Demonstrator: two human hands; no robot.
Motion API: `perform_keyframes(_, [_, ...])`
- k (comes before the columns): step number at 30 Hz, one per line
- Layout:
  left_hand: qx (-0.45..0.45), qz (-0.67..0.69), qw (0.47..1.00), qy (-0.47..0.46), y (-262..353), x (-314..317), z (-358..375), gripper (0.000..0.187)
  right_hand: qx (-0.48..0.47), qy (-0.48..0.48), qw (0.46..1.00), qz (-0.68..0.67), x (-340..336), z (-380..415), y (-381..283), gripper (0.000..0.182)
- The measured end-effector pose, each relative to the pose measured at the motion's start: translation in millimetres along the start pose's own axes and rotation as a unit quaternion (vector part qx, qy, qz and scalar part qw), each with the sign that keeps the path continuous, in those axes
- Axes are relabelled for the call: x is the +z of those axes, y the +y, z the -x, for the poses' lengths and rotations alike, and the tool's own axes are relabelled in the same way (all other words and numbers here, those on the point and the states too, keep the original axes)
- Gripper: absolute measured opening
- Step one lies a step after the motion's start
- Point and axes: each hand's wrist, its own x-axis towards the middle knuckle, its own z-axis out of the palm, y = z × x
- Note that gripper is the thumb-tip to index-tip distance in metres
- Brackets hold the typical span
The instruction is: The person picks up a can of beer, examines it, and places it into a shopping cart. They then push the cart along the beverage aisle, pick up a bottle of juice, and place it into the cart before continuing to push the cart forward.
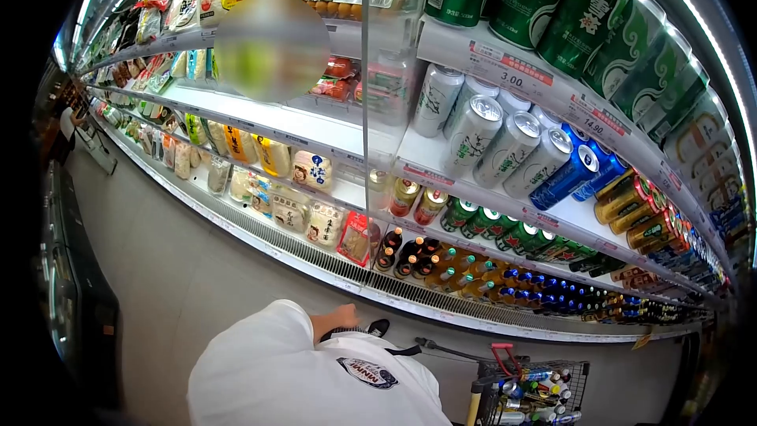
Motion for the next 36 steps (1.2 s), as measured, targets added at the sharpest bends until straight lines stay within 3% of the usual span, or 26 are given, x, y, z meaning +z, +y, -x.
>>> perform_keyframes(5, [0.004,-0.036,0.999,-0.034,17,-6,0,0.060,0.015,-0.004,1.000,-0.009,2,18,1,0.035])
perform_keyframes(11, [0.094,-0.019,0.995,0.003,49,-10,-10,0.058,0.015,-0.013,1.000,-0.019,3,26,-5,0.035])
perform_keyframes(19, [0.094,-0.049,0.994,0.017,58,-5,7,0.059,0.024,-0.034,0.998,-0.051,18,51,-11,0.036])
perform_keyframes(23, [0.166,0.098,0.980,0.048,118,-39,41,0.057,0.034,-0.041,0.996,-0.076,29,72,-17,0.036])
perform_keyframes(24, [0.191,0.100,0.975,0.061,137,-52,46,0.056,0.046,0.025,0.996,-0.077,13,77,-40,0.021])
perform_keyframes(26, [0.221,0.171,0.958,0.071,158,-56,34,0.054,0.023,0.055,0.990,-0.127,-35,90,-95,0.025])
perform_keyframes(28, [0.215,0.152,0.963,0.062,179,-64,32,0.054,-0.001,0.095,0.980,-0.173,-67,99,-125,0.030])
perform_keyframes(31, [0.203,0.133,0.969,0.036,192,-55,24,0.054,-0.006,0.139,0.951,-0.276,-79,108,-117,0.034])
perform_keyframes(34, [0.197,0.201,0.959,0.030,222,-58,46,0.051,0.001,0.188,0.906,-0.379,-77,116,-99,0.033])
perform_keyframes(36, [0.240,0.229,0.941,0.067,240,-67,52,0.047,0.014,0.220,0.886,-0.409,-67,120,-86,0.031])
